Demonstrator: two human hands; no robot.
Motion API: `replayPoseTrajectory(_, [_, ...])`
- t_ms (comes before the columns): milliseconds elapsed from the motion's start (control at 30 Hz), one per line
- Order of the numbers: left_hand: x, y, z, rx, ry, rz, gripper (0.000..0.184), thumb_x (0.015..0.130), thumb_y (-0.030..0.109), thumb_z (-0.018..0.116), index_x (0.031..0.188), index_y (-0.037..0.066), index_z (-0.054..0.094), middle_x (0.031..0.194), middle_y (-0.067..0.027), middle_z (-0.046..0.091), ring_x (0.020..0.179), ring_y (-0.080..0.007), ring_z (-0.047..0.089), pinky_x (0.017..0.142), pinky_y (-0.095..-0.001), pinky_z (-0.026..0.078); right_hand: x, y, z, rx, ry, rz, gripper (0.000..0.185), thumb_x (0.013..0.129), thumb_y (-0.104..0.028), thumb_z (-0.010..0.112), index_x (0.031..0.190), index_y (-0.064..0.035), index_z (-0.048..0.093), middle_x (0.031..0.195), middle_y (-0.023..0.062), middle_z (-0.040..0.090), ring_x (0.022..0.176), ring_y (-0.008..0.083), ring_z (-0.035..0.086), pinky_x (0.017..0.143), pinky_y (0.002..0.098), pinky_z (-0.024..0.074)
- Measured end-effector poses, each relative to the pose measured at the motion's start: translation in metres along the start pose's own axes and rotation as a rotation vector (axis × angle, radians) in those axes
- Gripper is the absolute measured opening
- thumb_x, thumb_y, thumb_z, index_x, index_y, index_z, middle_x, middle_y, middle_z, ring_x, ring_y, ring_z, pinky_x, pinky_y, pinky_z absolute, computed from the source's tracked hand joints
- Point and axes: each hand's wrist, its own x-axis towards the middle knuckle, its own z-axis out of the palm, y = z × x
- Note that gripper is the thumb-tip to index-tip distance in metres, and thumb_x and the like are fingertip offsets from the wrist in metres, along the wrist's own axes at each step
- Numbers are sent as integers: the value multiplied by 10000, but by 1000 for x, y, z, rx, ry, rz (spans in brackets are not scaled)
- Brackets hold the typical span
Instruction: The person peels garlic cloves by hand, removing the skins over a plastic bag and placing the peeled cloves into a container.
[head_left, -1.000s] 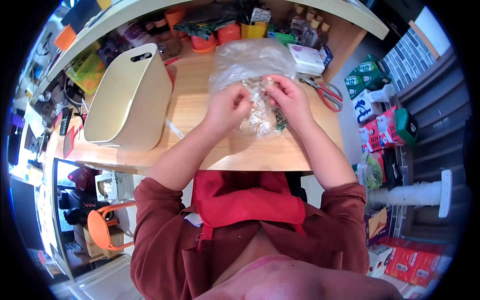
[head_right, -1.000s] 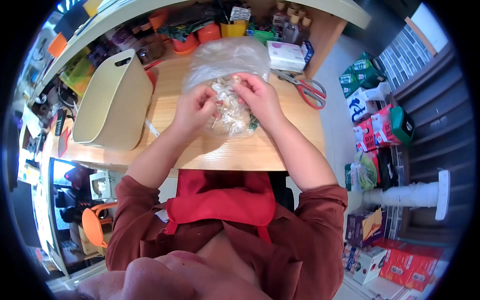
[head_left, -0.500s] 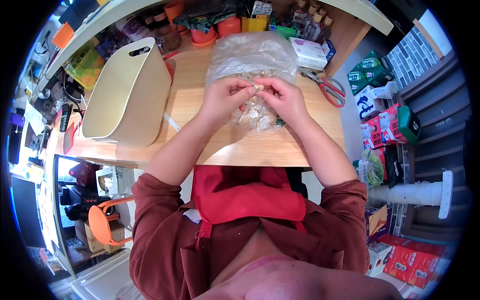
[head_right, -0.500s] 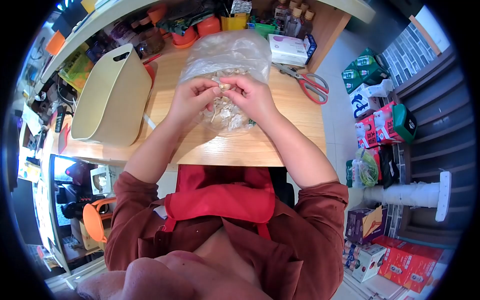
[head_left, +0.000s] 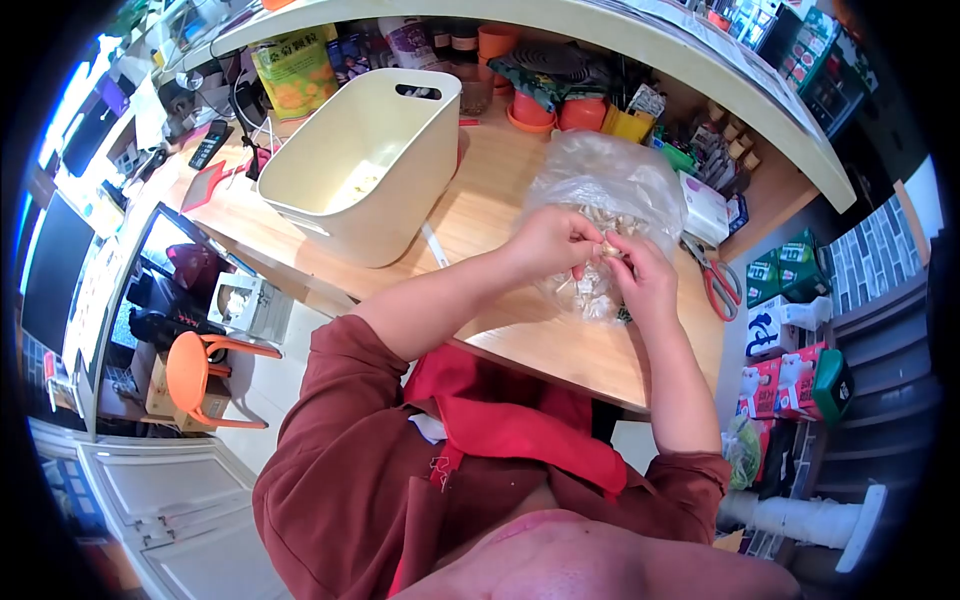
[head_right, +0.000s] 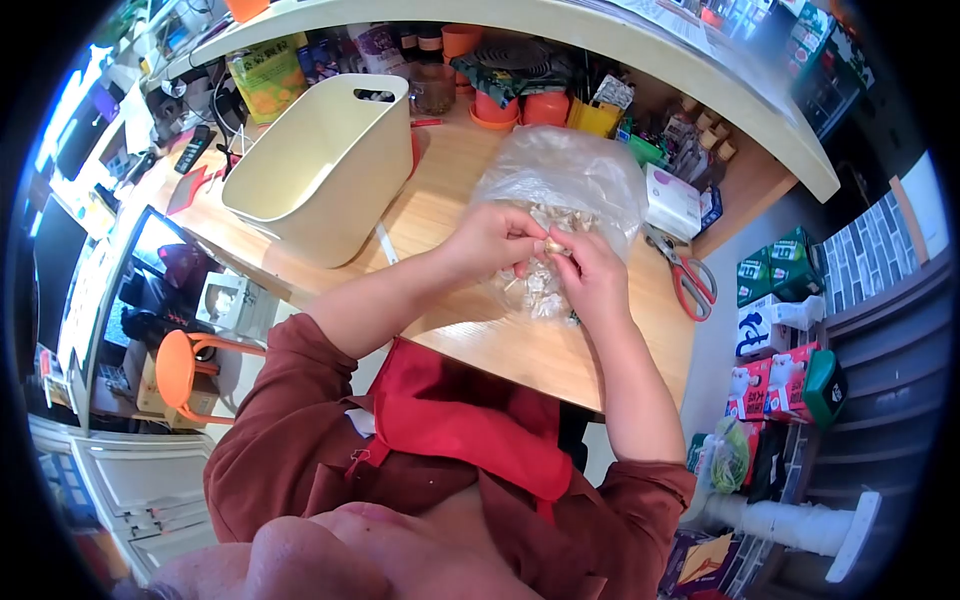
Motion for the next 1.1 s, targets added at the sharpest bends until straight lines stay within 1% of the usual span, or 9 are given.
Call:
replayPoseTrajectory(200, [-1,0,2,54,31,78,95,815,46,577,844,-40,605,679,-57,621,530,-87,571,476,-215,449,0,-3,1,-8,-1,5,300,698,8,680,984,-61,619,849,100,589,699,213,585,601,275,477])
replayPoseTrajectory(300, [-6,7,4,162,71,88,90,799,40,576,825,-39,608,641,-54,612,517,-83,566,475,-215,449,-2,-3,4,27,7,33,290,700,-7,689,976,-60,619,829,101,589,684,206,588,593,275,479])
replayPoseTrajectory(400, [-6,7,5,195,89,80,83,791,30,562,799,-38,609,615,-45,603,504,-80,559,476,-215,446,-3,-2,5,-24,-33,40,282,715,11,675,987,-36,614,844,80,594,691,144,589,601,234,478])
replayPoseTrajectory(500, [-4,2,6,230,125,114,86,772,55,584,780,-26,614,617,-60,610,506,-88,560,475,-234,444,-3,-2,5,-43,-43,36,284,715,10,675,989,-34,614,845,81,593,688,145,590,602,237,479])
replayPoseTrajectory(600, [-6,1,7,475,239,332,98,733,85,607,748,-12,611,609,-92,604,515,-119,565,480,-269,442,-4,-2,8,-54,-44,44,289,717,14,671,995,-35,610,853,86,597,690,150,591,602,241,479])
replayPoseTrajectory(700, [-3,-5,6,504,277,392,117,699,108,620,725,-4,602,606,-119,588,531,-156,570,496,-296,445,-4,-2,9,-59,-37,46,268,736,-66,665,996,-78,605,828,113,598,703,229,597,625,310,484])
replayPoseTrajectory(800, [-3,-4,6,527,274,375,114,699,104,615,704,-7,589,605,-120,579,535,-177,567,508,-301,447,-2,-4,9,-94,-33,4,266,739,-70,658,998,-80,599,829,116,600,712,239,596,635,322,484])
replayPoseTrajectory(1000, [-4,-4,7,534,267,368,117,702,105,614,692,-6,579,612,-120,573,540,-175,563,509,-304,444,-3,-6,8,-58,-74,109,252,739,-67,654,984,-77,595,834,116,603,720,253,594,639,329,483])
replayPoseTrajectory(1100, [-4,-5,7,548,263,387,114,703,102,613,693,-5,576,603,-115,566,539,-173,560,505,-301,438,-4,-4,9,-67,-69,72,253,737,-66,654,984,-76,595,839,115,603,717,253,594,632,323,484])
